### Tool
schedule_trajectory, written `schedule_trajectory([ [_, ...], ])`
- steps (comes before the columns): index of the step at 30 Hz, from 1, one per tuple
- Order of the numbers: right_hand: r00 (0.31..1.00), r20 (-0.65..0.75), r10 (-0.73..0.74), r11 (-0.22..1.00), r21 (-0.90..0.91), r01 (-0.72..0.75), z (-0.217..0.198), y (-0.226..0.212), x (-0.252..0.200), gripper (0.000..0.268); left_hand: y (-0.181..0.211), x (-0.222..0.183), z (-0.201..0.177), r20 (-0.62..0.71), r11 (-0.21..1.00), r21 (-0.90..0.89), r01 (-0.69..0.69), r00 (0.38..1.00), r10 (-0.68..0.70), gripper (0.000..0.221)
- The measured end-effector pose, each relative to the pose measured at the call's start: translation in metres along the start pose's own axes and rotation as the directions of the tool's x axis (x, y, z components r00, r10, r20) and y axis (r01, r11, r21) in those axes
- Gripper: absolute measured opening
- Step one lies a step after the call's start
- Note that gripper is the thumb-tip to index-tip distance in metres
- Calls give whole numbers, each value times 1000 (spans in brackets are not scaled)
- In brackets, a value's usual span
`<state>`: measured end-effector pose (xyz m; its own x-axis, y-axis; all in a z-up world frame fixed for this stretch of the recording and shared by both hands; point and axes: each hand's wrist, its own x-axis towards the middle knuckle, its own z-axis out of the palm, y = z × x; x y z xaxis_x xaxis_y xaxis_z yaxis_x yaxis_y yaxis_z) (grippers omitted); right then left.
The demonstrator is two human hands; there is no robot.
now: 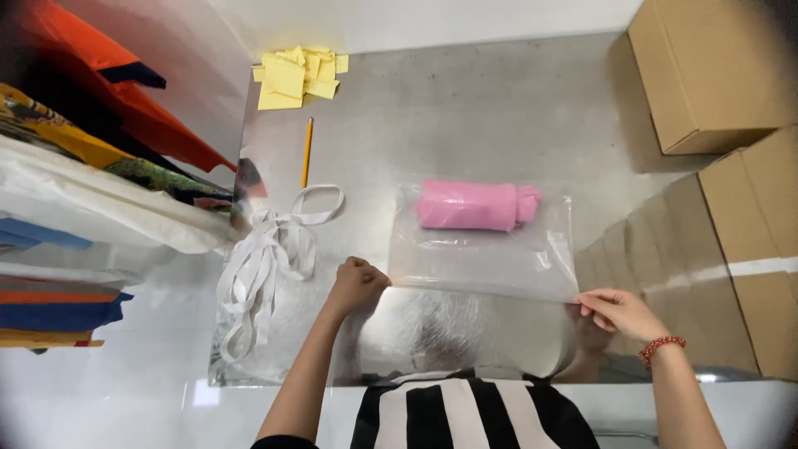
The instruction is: The person ties a white ribbon around a cardboard box, writes on a yellow sticky note with a pencil, and places the note on the box. They then wrap a pink folded cloth in a clear plastic bag, place it inside a cardboard box, close the box, and tie a white ribbon around it.
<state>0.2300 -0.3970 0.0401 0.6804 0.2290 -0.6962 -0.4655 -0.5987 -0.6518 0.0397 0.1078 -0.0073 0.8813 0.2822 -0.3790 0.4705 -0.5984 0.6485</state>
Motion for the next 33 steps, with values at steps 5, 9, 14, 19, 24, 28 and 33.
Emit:
schedule_trajectory([
  [5, 984, -176, -5, 932, -358, -59, -3, 0, 30, 48, 35, -14, -18, -50, 965, 205, 162, 987, -155, 47],
  [9, 563, -478, -675, 736, -497, 460, 43, -49, 44, 30, 67, 3, 8, -431, 924, 350, -156, 849, 306, 54],
  [14, 353, -169, -920, 339, -795, 503, 172, -104, 18, 59, 138, 6, 71, -388, 884, 381, -272, 821, 420, 81],
  [19, 665, 80, -742, 329, -821, 466, 216, -81, 4, 60, 147, -18, 85, -130, 912, 394, -109, 976, 173, 65],
  [24, 844, 24, -536, 437, -848, 301, 179, -60, -4, 61, 130, -37, 60, -3, 857, 516, -14, 1000, 18, 74],
  [28, 870, -96, -484, 468, -868, 165, 140, -25, 5, 64, 94, -29, 68, -74, 853, 521, -11, 996, 58, 77],
  [33, 844, -325, -427, 625, -780, 16, 87, 22, 16, 69, 74, -31, 67, -108, 869, 494, -3, 992, 65, 79],
])
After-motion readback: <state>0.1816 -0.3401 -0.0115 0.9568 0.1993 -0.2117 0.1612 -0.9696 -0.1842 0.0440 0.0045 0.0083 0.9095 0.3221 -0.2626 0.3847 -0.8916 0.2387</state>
